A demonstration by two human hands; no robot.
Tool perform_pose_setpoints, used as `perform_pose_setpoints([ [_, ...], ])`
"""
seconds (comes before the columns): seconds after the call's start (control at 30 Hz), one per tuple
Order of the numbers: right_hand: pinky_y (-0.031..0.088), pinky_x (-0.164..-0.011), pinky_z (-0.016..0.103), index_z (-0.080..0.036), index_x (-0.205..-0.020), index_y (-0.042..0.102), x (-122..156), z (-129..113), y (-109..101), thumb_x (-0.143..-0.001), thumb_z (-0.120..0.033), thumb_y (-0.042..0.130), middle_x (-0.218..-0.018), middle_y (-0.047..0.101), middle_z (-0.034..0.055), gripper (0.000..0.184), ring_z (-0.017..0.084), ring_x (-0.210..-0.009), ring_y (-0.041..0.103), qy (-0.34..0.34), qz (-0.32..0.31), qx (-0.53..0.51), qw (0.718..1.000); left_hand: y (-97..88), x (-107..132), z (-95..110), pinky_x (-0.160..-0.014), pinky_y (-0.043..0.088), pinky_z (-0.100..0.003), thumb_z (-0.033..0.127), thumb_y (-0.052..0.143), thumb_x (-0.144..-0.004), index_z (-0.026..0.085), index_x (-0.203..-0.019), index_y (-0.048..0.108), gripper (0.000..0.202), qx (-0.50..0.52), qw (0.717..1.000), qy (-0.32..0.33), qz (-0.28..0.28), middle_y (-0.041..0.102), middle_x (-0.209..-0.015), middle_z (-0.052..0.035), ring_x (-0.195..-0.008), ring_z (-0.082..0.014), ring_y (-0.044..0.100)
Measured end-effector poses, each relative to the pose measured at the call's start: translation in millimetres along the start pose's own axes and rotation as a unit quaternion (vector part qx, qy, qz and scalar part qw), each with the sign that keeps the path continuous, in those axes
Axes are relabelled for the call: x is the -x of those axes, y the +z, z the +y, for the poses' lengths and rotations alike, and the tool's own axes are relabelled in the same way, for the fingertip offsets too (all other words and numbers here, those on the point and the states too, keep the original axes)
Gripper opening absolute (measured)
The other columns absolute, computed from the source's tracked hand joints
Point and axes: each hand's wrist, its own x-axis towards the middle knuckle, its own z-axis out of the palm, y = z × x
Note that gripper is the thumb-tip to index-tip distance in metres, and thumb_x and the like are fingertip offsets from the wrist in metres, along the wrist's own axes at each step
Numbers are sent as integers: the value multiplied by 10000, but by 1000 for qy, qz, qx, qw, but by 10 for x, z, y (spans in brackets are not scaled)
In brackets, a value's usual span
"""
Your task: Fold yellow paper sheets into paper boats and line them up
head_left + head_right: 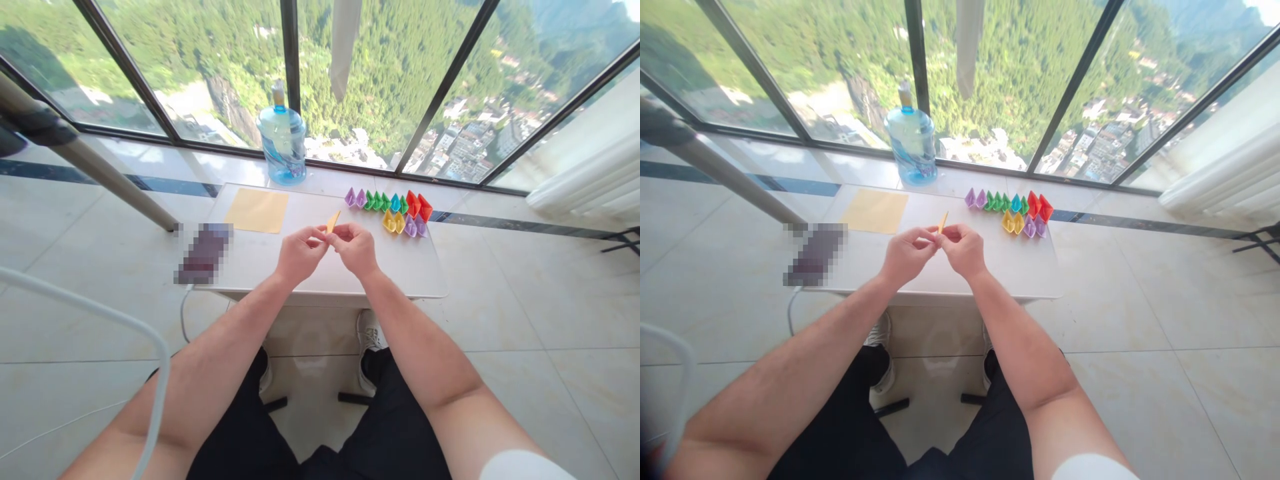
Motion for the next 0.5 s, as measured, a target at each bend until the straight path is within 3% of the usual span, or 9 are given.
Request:
perform_pose_setpoints([
  [0.1,594,-710,310,-197,-883,723,8,-26,-6,-742,-386,759,-857,777,45,239,187,-779,727,3,-24,-26,999,-16,-2,-13,-656,541,-243,342,765,-770,201,-947,697,236,-4,1000,10,-7,752,-1188,-72,-748,-157,745],
  [0.27,599,-690,316,-195,-886,726,13,-52,-38,-729,-397,764,-814,772,37,259,190,-753,727,17,-33,-41,998,-47,-36,-21,-637,542,-232,302,799,-715,231,-1290,642,600,39,998,1,-40,724,-1212,-81,-715,-138,735],
  [0.43,591,-668,313,-193,-873,717,11,-47,-51,-708,-382,770,-793,764,30,256,176,-691,712,19,-44,-61,997,-58,-36,-22,-613,528,-235,242,775,-705,209,-1337,634,648,61,994,-42,-84,752,-881,-38,-663,-155,712],
  [0.5,586,-660,310,-193,-865,718,15,-51,-50,-705,-382,768,-773,759,26,253,170,-671,704,22,-47,-53,997,-60,-40,-29,-609,533,-241,219,788,-681,221,-1438,548,793,63,993,-51,-90,759,-927,-50,-654,-155,706],
])
